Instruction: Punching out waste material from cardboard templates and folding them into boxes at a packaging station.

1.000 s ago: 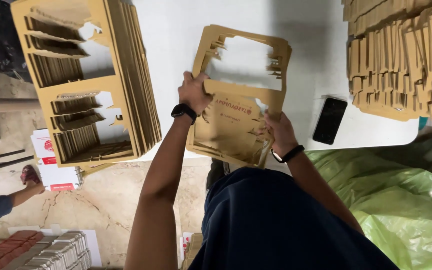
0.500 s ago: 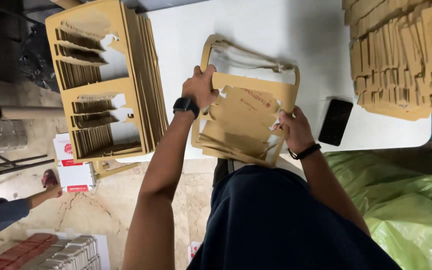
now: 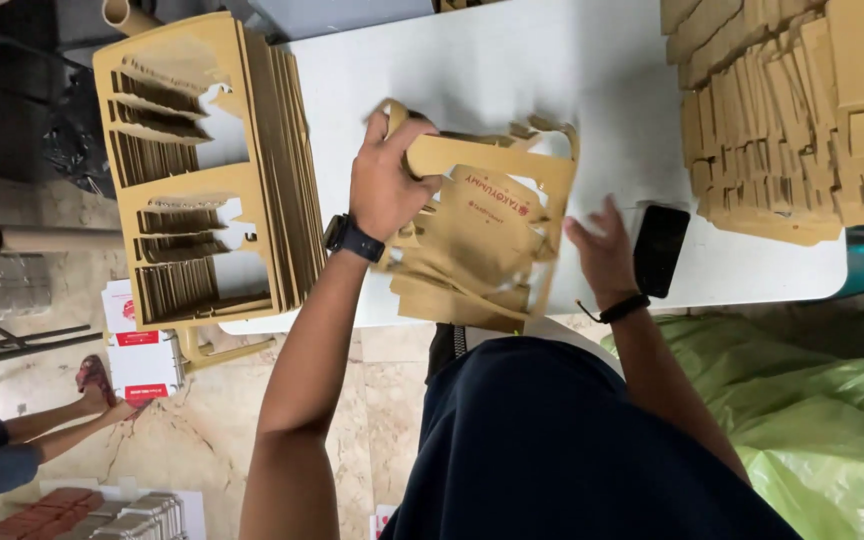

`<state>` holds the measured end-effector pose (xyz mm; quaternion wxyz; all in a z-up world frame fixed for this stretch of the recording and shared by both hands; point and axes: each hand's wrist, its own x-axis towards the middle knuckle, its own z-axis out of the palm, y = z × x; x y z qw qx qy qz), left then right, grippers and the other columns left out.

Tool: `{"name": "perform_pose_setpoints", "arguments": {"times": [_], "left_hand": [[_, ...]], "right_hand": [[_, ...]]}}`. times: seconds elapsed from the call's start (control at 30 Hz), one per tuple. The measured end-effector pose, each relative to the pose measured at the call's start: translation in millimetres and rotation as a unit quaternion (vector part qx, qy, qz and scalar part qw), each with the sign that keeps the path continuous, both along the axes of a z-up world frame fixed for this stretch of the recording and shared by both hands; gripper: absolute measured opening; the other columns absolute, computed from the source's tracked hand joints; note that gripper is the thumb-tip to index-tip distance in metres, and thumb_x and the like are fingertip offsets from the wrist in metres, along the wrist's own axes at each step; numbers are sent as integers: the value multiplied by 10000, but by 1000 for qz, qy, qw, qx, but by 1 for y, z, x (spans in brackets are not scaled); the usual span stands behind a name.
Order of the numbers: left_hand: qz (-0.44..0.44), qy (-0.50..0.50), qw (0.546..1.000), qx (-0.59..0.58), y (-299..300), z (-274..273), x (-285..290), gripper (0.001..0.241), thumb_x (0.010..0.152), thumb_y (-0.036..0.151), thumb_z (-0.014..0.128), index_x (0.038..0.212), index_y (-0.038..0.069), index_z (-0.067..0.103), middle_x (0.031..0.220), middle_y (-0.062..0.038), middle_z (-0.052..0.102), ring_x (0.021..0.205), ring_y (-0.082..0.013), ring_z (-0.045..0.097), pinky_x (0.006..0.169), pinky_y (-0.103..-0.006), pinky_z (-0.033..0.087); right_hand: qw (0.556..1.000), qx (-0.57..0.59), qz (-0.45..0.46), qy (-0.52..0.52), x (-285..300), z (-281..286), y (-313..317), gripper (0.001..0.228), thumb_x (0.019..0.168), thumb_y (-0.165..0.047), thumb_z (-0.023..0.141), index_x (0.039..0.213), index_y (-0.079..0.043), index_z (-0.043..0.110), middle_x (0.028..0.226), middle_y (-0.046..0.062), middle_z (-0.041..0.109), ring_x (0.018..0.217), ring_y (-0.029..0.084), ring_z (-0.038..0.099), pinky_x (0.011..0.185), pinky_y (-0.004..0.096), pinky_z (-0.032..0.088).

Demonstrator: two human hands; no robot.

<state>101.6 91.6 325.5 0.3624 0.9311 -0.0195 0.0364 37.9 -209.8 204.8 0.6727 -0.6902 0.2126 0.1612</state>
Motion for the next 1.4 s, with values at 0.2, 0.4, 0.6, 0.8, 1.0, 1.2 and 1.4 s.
{"name": "perform_pose_setpoints", "arguments": {"times": [0.2, 0.4, 0.6, 0.8, 1.0, 1.2, 1.4], "left_hand": [[-71, -106, 985, 116, -9, 71, -19, 594, 679, 59, 784, 1224, 221, 613, 1099, -116, 438, 526, -254, 566, 510, -479, 530], [-84, -152, 978, 115, -8, 125, -28, 632, 711, 14, 733, 1284, 191, 532, 599, -58, 495, 685, -252, 566, 659, -449, 566], [-92, -194, 972, 90, -23, 149, -43, 593, 759, -31, 690, 1270, 216, 518, 891, -130, 579, 472, -187, 460, 605, -379, 537], [-192, -248, 945, 94, -33, 159, -57, 532, 802, -69, 595, 1296, 128, 572, 1065, -31, 693, 533, -149, 364, 461, -299, 470], [-228, -256, 938, 57, -50, 171, -72, 527, 823, -104, 578, 1308, 91, 644, 1238, -22, 711, 613, -175, 357, 528, -302, 497], [-220, -259, 938, 64, -58, 177, -81, 582, 770, -86, 523, 1278, 146, 687, 1186, 1, 752, 707, -216, 465, 600, -336, 525], [-255, -254, 933, 13, -65, 178, -84, 431, 909, -124, 581, 1268, 97, 666, 1179, -94, 733, 735, -223, 594, 593, -341, 548]], "right_hand": [[968, -153, -6, -197, 7, 77, -2, 725, 971, -225, 694, 1567, -105, 300, 1518, 305, 446, 1307, 388, 576, 993, 451, 548], [841, -274, 33, -466, -3, 140, 18, 517, 1012, -226, 683, 1435, 8, 499, 1468, 217, 451, 1355, 373, 488, 976, 501, 555], [849, -109, -65, -514, -25, 130, 6, 262, 1035, -104, 640, 1227, -9, 489, 1211, 141, 468, 1026, 249, 513, 922, 357, 498], [965, 73, -114, -223, 1, 40, -55, 289, 891, 127, 534, 1018, -132, 517, 957, 86, 623, 853, 191, 655, 796, 286, 589], [894, 332, 300, -4, 3, 26, -91, 1058, 680, -522, 777, 1466, 106, 448, 1509, 260, 521, 1341, 396, 569, 1106, 500, 486], [785, 319, 522, -94, 12, 39, -78, 878, 848, -853, 632, 1190, -49, 721, 1451, 265, 563, 1288, 333, 615, 999, 468, 487], [708, 334, 605, -145, 27, 19, -66, 1200, 837, -983, 420, 1398, 73, 522, 1482, 240, 502, 1372, 302, 560, 1193, 434, 393]]}}
